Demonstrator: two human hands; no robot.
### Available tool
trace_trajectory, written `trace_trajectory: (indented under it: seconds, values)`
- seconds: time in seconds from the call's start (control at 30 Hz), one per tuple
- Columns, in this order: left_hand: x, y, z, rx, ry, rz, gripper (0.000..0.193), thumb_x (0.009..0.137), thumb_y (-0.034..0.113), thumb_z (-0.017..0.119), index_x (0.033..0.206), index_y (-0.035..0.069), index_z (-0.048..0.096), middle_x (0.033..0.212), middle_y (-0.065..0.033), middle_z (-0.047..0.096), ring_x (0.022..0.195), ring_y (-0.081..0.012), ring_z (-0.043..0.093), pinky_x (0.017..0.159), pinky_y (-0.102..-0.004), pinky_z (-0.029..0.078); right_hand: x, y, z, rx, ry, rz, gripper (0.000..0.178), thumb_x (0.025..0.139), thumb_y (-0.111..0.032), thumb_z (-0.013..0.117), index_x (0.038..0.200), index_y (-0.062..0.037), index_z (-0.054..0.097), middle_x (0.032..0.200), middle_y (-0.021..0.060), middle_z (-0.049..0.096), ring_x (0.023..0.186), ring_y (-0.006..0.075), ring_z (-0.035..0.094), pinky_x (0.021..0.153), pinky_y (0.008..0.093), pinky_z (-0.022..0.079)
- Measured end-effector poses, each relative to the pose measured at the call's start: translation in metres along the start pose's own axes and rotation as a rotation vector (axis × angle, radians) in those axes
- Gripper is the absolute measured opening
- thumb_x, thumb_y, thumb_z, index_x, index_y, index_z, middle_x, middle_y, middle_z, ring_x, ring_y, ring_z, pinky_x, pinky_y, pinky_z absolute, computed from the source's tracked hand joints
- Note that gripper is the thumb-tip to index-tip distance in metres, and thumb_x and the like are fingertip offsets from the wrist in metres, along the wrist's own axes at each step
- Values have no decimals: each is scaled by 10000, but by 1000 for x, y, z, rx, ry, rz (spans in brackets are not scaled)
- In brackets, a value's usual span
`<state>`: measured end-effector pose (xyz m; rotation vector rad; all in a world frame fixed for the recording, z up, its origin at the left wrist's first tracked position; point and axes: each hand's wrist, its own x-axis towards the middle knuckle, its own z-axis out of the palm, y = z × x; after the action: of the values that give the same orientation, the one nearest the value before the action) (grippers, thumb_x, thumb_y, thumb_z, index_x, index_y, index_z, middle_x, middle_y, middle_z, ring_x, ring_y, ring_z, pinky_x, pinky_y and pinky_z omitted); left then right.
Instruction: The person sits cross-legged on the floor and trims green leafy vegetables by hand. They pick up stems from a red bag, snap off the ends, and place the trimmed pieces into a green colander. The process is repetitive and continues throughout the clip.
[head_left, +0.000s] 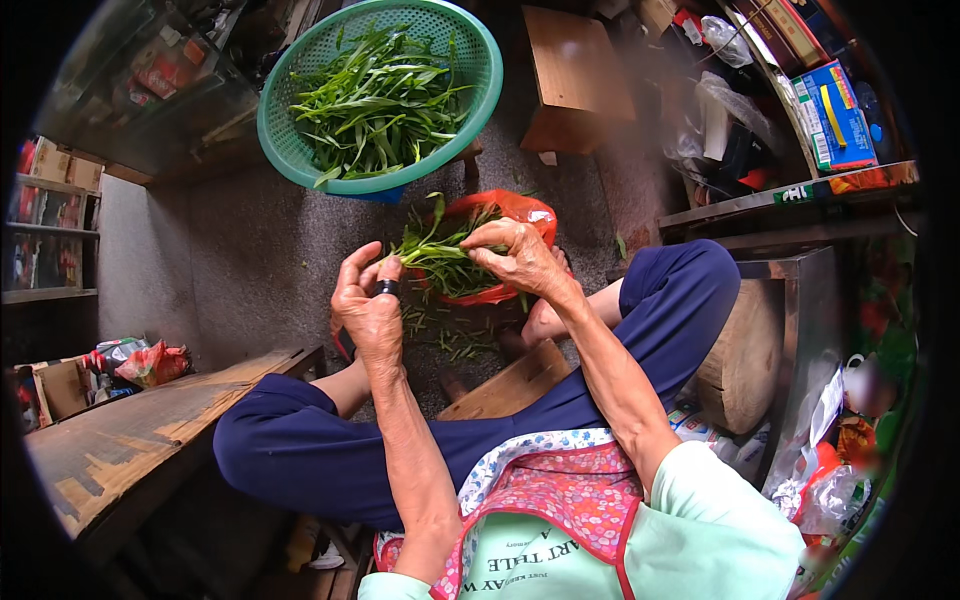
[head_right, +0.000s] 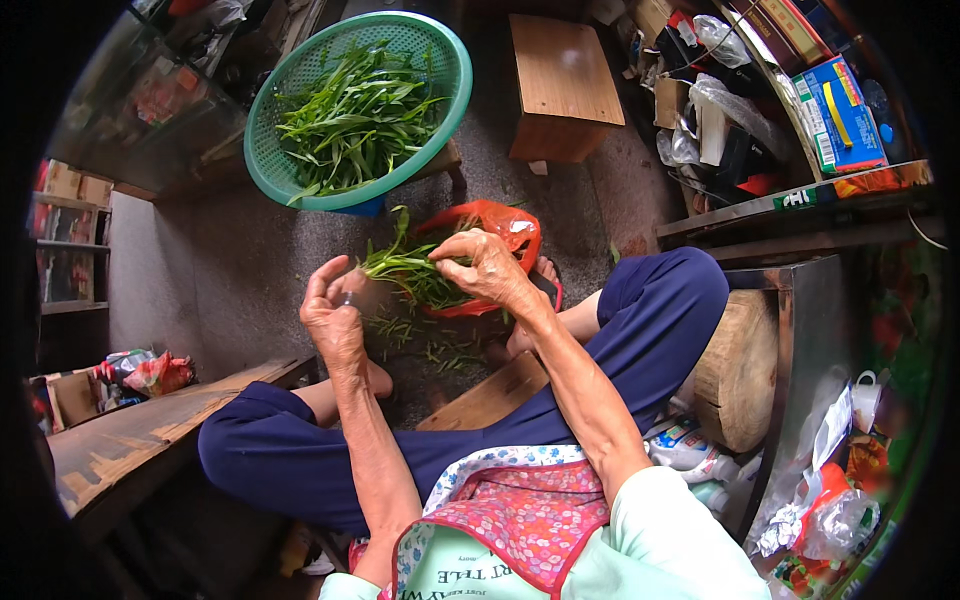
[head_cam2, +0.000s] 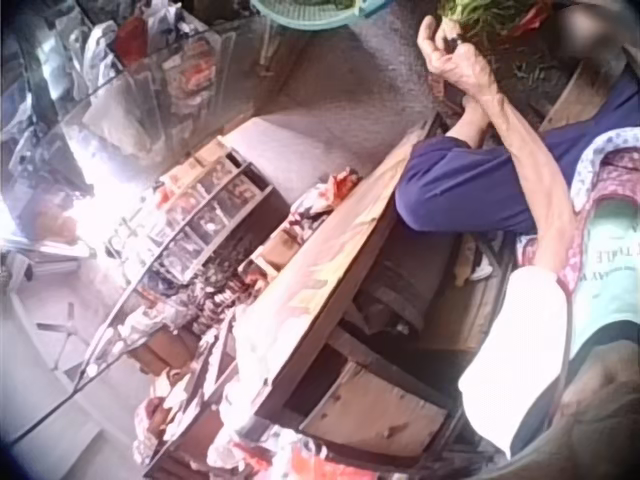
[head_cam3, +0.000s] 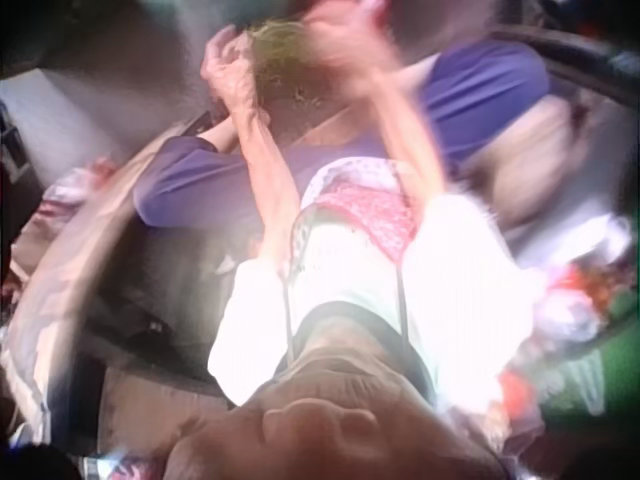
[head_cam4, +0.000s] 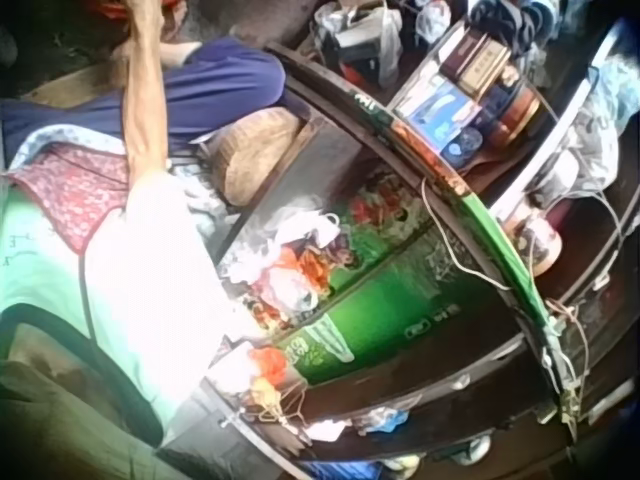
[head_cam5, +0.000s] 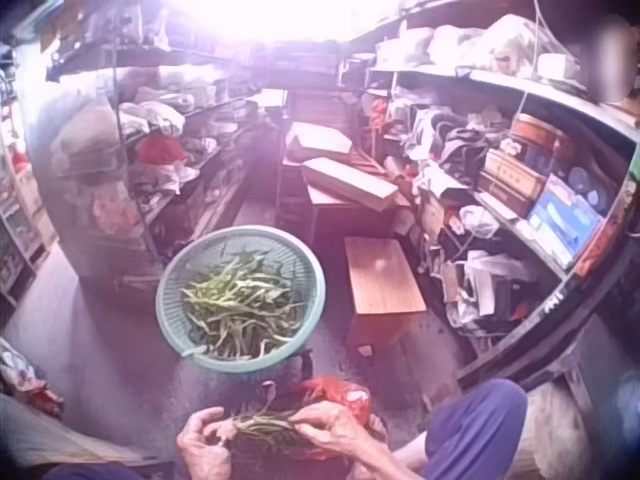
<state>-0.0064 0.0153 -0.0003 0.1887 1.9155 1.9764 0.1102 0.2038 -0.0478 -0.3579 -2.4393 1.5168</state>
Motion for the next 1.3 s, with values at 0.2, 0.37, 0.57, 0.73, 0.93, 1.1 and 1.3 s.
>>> trace_trajectory:
  seconds: [0.2,0.37,0.57,0.73,0.93,1.1,1.3]
  values:
    - [1,-11,-11,-273,100,-28,313,881,56,733,1142,-50,596,946,-97,715,819,-113,658,768,-215,496,-1,-37,0,-14,-1,80,150,822,-70,693,950,-8,738,844,88,686,817,210,664,750,327,526]
    - [0,-17,-12,-431,142,-106,211,886,65,733,1053,26,610,956,-95,718,824,-123,664,755,-224,500,-5,-45,13,-278,134,-70,131,754,-129,673,797,-12,713,790,120,679,758,288,673,700,368,534]
    - [-7,-27,-13,-620,201,-139,172,899,76,726,1023,70,607,998,-96,714,891,-126,662,763,-237,512,-10,-29,23,699,546,501,172,887,-139,654,769,-21,692,655,-8,630,570,65,575,541,215,468]
    - [-6,-23,-13,-403,71,17,193,908,79,717,1079,22,647,1003,-91,709,877,-121,653,759,-236,505,-5,-41,-7,539,515,374,171,903,-200,731,935,-35,697,767,-17,660,577,9,530,484,167,397]
    - [-18,-6,1,-407,-140,-92,223,899,65,728,1102,-25,709,916,-30,704,810,-91,635,728,-226,494,21,-90,9,382,-69,233,292,790,-198,806,1004,-5,754,801,41,728,709,90,634,648,272,515]
    - [-16,0,-7,-142,-264,-97,183,893,53,723,1055,-33,724,900,-26,703,795,-79,627,733,-215,487,24,-82,6,108,-198,183,229,742,-219,810,831,-15,755,630,163,651,565,196,642,580,340,507]
    - [-20,1,-5,100,-352,-131,65,894,11,681,920,-37,716,813,-47,700,719,-74,624,666,-218,479,32,-71,-11,-478,36,-39,78,767,-100,689,765,-27,715,683,187,644,630,341,651,595,394,525]
